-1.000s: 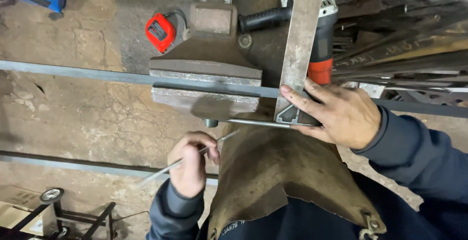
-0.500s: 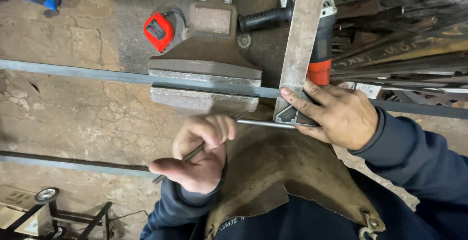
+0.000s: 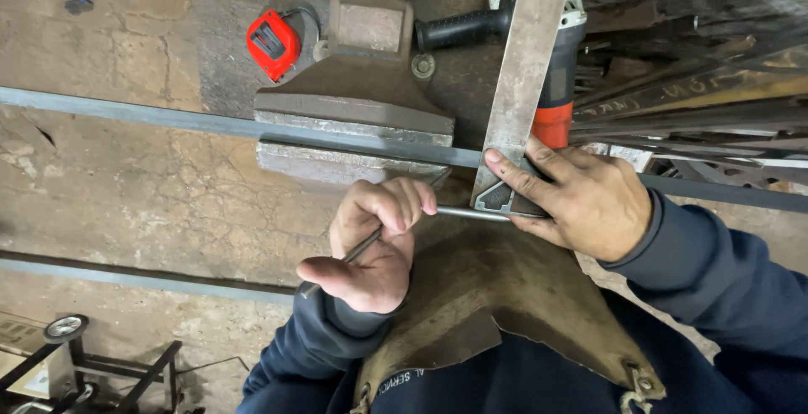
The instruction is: Measuring and cutting metal bars using an angle grinder and a square ruler in a workshop.
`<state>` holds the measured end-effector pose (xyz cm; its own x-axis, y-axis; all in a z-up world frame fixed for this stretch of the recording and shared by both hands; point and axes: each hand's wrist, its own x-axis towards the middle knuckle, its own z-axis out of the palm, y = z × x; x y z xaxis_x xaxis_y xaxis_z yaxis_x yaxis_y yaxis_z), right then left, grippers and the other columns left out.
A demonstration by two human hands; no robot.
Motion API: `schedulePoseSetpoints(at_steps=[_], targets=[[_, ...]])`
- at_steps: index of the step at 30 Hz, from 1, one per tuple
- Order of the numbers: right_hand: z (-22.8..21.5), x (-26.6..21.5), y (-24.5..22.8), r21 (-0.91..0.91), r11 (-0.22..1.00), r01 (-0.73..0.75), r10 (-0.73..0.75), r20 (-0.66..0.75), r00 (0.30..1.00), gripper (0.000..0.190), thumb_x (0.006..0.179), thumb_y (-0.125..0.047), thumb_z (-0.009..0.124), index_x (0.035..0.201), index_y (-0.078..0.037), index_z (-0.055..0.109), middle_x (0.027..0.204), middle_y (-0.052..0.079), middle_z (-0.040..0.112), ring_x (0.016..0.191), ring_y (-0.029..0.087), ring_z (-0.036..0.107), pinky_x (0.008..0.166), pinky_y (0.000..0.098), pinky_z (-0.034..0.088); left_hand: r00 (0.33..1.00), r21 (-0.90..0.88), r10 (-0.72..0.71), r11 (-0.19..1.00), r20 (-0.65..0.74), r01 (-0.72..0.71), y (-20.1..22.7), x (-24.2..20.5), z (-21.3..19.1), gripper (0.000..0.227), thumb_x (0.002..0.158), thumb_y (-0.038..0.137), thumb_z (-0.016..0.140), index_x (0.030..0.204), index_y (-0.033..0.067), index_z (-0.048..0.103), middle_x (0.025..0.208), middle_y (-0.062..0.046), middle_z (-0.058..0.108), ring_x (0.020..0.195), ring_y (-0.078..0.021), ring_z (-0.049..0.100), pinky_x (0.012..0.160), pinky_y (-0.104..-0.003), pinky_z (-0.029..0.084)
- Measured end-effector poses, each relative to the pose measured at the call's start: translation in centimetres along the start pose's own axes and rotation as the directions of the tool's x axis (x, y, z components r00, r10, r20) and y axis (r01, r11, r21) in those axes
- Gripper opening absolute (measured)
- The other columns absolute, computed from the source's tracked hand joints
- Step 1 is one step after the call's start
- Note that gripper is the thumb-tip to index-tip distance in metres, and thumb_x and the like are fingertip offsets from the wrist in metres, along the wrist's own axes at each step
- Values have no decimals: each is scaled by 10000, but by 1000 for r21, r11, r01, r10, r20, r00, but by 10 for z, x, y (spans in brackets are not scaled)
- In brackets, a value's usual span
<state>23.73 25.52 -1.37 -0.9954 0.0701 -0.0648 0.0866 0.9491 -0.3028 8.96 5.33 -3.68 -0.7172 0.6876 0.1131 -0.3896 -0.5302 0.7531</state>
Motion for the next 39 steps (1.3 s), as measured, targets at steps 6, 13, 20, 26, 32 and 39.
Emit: schedulePoseSetpoints(at_steps=[6, 13, 20, 26, 32, 39], targets=[[0, 0, 0, -17, 1000, -12, 12, 2, 1000, 901, 655, -506, 846, 1474, -294, 534, 1195, 200, 706, 784, 312, 738, 627, 390, 600, 1000, -3, 12, 1000, 11, -12, -11, 0, 4, 822, 934, 847, 215, 967, 65, 466, 764, -17, 396, 699, -163, 396, 787, -365, 433], [-1, 1, -2, -36, 999, -20, 21, 36, 999, 938, 634, -497, 852, 1488, -306, 515, 1222, 202, 700, 789, 311, 742, 622, 385, 602, 998, 31, 64, 997, -10, -64, -21, -2, 11, 818, 938, 854, 238, 923, 63, 450, 758, -52, 428, 699, -173, 411, 816, -390, 448], [-2, 2, -1, -28, 999, -26, 27, 62, 998, 952, 633, -523, 853, 1489, -300, 500, 1216, 198, 693, 787, 329, 740, 628, 398, 605, 988, 18, 152, 988, -29, -152, -38, -4, 20, 806, 942, 841, 240, 900, 62, 444, 798, -55, 435, 692, -176, 418, 808, -387, 453], [-2, 1, 1, -11, 1000, -15, 15, 71, 997, 965, 643, -523, 854, 1497, -271, 483, 1237, 215, 687, 775, 334, 738, 627, 404, 608, 983, 15, 183, 983, -11, -183, -48, -5, 21, 802, 948, 831, 242, 899, 57, 447, 798, -53, 433, 748, -184, 420, 817, -393, 454], [-3, 2, -1, -33, 999, -3, 5, 53, 999, 988, 631, -533, 857, 1505, -274, 477, 1223, 203, 699, 765, 327, 740, 634, 405, 611, 979, 31, 204, 978, -14, -204, -51, -4, 25, 785, 971, 806, 236, 893, 54, 450, 785, -49, 423, 733, -190, 399, 789, -384, 438], [-4, 2, -1, -46, 999, -6, 11, 109, 994, 1034, 602, -520, 881, 1524, -285, 476, 1227, 204, 699, 720, 316, 737, 544, 398, 600, 980, 202, 168, 962, 104, -186, -32, 5, 27, 567, 1161, 360, 339, 690, 52, 411, 617, -66, 405, 560, -212, 382, 610, -385, 393]])
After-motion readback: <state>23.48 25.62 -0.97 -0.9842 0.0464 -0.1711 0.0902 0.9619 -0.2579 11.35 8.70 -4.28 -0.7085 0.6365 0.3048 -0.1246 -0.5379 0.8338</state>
